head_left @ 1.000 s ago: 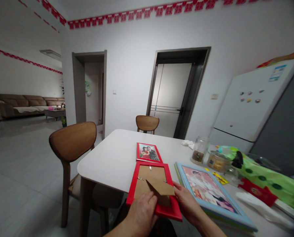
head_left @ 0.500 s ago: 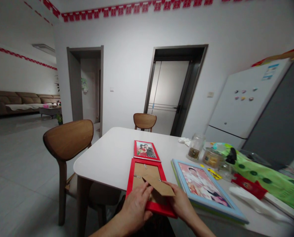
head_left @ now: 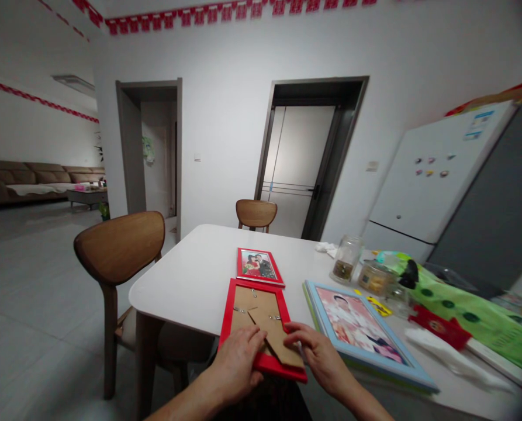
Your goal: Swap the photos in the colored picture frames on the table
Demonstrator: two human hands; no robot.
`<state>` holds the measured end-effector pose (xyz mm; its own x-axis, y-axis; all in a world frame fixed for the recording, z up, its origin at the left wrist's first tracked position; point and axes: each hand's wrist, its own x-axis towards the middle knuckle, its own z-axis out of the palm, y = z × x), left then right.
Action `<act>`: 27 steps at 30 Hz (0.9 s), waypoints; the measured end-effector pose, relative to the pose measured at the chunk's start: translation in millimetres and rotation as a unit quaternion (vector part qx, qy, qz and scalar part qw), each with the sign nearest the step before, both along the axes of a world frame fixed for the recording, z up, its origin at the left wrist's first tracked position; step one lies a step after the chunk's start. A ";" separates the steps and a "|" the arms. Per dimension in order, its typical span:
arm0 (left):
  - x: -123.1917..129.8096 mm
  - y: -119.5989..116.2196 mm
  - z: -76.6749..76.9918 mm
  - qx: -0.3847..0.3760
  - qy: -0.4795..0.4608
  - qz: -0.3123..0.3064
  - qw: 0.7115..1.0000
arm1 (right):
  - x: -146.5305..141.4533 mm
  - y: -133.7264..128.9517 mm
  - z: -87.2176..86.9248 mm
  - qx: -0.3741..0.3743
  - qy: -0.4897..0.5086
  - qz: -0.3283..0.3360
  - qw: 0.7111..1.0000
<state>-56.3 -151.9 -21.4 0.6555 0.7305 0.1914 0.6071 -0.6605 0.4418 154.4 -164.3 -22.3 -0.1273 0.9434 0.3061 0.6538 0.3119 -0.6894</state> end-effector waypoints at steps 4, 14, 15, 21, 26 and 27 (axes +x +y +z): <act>-1.1 -0.4 0.2 0.028 -0.007 -0.008 1.000 | -2.7 11.4 4.2 -0.001 -0.076 -0.003 0.997; -1.3 -1.1 4.6 0.064 -0.012 -0.024 0.998 | -18.7 58.5 5.3 -0.024 -0.254 -0.145 0.956; -1.3 -1.2 5.5 0.064 -0.014 -0.023 0.998 | -20.3 60.2 3.4 -0.022 -0.256 -0.150 0.955; -2.1 -2.0 3.9 0.063 -0.016 -0.035 0.997 | -24.1 63.1 -1.8 -0.016 -0.271 -0.169 0.948; -17.2 0.2 -4.6 0.063 -0.010 0.026 0.998 | -34.8 43.5 9.1 0.036 -0.239 -0.124 0.962; -20.9 0.8 -5.1 0.060 -0.011 0.042 0.997 | -38.9 37.4 11.3 0.042 -0.223 -0.078 0.971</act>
